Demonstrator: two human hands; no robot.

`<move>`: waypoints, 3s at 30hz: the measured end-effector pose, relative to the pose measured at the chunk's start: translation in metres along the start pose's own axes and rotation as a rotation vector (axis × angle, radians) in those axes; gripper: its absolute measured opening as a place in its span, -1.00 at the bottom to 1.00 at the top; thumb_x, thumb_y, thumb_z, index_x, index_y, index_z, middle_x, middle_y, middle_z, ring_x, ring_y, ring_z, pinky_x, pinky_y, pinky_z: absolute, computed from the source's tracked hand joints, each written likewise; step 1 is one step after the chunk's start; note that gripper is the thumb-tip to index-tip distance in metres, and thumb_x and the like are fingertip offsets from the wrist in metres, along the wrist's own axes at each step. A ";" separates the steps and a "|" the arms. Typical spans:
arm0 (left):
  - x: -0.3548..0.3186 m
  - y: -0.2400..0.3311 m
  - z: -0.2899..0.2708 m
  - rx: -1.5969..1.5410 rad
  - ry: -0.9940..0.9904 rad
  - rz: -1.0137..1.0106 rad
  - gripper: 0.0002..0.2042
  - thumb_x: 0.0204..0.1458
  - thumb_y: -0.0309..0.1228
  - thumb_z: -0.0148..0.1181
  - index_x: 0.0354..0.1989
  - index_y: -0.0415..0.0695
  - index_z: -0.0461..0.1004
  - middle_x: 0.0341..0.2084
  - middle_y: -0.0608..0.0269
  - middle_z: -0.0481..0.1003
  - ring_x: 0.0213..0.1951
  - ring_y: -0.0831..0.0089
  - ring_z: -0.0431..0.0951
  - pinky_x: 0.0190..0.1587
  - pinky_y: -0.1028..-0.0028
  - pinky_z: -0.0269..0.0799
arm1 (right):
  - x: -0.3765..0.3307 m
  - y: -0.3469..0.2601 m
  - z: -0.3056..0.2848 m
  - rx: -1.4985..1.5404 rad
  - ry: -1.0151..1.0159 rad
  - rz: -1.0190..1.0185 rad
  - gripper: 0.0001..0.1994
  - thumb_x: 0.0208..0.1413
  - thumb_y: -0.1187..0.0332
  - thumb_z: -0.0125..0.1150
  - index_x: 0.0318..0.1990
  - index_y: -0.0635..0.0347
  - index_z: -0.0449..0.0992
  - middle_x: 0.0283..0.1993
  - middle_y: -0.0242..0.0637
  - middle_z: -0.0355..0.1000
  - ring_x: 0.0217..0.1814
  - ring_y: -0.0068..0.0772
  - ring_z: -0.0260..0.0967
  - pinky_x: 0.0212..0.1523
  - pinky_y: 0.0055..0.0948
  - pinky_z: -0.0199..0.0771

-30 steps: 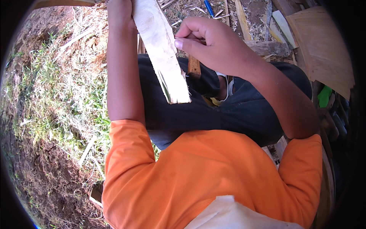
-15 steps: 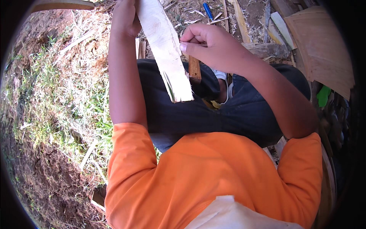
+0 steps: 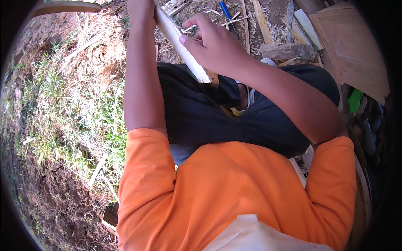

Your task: The person sits on the ground and uses a small axe to chip and shape a piece of wood held in their left hand. They repeatedly strike the wood to remove thin layers, occasionally pausing to inspect the surface before continuing to carve.

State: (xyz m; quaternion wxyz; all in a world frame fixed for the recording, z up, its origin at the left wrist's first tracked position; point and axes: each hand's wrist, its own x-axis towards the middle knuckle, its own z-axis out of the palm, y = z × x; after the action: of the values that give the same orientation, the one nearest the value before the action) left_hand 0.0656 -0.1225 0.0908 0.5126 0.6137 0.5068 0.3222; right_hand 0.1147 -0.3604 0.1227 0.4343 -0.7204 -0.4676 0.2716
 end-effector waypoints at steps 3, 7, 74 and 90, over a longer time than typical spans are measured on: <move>0.020 -0.025 -0.003 -0.115 -0.064 -0.195 -0.61 0.10 -0.12 0.31 -0.12 -0.21 0.50 -0.43 0.28 0.41 -0.50 0.46 0.37 -0.48 0.36 0.28 | 0.004 -0.005 0.006 0.104 0.052 -0.024 -0.64 0.30 0.16 0.23 0.07 0.24 0.43 -0.53 -0.17 0.49 -0.45 -0.11 0.55 -0.33 -0.14 0.50; 0.036 -0.041 -0.034 0.132 0.084 -0.245 -0.43 0.12 -0.26 0.36 0.14 -0.50 0.42 -0.09 -0.06 0.55 -0.04 0.18 0.59 0.04 0.17 0.52 | -0.003 -0.045 -0.021 0.266 0.024 -0.072 -0.65 0.28 0.15 0.24 0.02 0.24 0.45 -0.65 -0.31 0.41 -0.58 -0.17 0.50 -0.43 -0.11 0.44; 0.023 0.010 -0.020 -0.452 -0.143 -0.005 -0.63 0.32 -0.22 0.15 0.16 -0.20 0.46 -0.14 0.24 0.55 -0.13 0.47 0.57 -0.13 0.46 0.55 | 0.040 0.335 0.064 -0.609 -0.105 0.817 -0.59 0.20 0.20 0.24 0.22 -0.18 0.58 0.34 -0.19 0.35 0.41 -0.05 0.31 0.35 -0.08 0.41; 0.007 0.018 -0.013 -0.564 -0.230 -0.005 -0.70 0.30 -0.24 0.21 0.05 -0.19 0.52 -0.21 0.32 0.58 -0.22 0.51 0.59 -0.18 0.44 0.55 | 0.026 0.332 0.059 -0.402 0.260 0.713 -0.74 -0.01 0.46 0.32 -0.12 0.03 0.67 -0.16 -0.18 0.64 -0.04 -0.13 0.62 0.03 -0.20 0.58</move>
State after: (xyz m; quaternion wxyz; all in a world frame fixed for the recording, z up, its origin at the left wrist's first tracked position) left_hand 0.0611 -0.1112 0.1104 0.7174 0.4785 0.3375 0.3775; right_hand 0.2234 -0.3762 -0.1967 0.2197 -0.9354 -0.1744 0.2153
